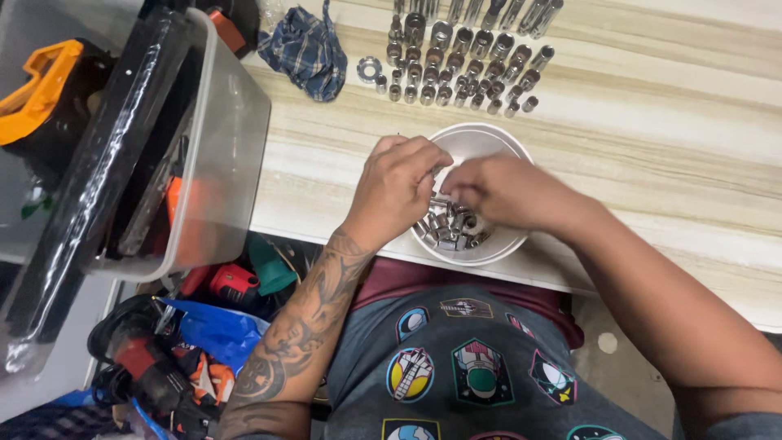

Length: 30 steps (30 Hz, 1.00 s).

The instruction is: The person sorts various metal sockets and screws by hand, picking them up from a wooden table and placing them into a white bowl.

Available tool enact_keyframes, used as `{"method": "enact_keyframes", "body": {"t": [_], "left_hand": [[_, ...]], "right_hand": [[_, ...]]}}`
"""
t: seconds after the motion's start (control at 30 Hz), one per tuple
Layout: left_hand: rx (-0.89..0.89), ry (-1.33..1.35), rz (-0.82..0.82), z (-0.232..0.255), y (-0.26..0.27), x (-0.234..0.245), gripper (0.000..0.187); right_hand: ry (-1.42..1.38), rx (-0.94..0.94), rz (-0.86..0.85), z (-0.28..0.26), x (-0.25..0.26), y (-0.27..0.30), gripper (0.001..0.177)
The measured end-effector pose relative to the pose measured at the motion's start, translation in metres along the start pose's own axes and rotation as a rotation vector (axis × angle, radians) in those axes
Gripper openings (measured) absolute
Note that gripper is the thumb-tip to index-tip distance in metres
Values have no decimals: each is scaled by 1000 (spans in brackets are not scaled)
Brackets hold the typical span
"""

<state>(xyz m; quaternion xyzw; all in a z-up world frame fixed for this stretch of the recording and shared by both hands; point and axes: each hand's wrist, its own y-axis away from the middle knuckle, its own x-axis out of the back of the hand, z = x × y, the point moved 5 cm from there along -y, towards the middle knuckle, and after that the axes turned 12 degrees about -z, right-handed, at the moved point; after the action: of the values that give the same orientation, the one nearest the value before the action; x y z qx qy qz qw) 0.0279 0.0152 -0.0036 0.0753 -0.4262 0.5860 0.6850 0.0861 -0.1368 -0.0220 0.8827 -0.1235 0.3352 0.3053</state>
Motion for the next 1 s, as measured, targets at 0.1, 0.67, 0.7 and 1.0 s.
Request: {"method": "enact_keyframes", "body": {"t": [0.1, 0.67, 0.7, 1.0], "left_hand": [[8, -13, -21, -2, 5, -8, 26], [19, -34, 7, -5, 6, -14, 21], [17, -33, 12, -5, 6, -13, 21], [32, 2, 39, -6, 8, -14, 21]], "right_hand": [[24, -17, -138, 4, -27, -9, 23], [236, -31, -333, -12, -51, -27, 27], [226, -42, -325, -12, -51, -27, 29], [251, 95, -212, -15, -52, -25, 19]]}}
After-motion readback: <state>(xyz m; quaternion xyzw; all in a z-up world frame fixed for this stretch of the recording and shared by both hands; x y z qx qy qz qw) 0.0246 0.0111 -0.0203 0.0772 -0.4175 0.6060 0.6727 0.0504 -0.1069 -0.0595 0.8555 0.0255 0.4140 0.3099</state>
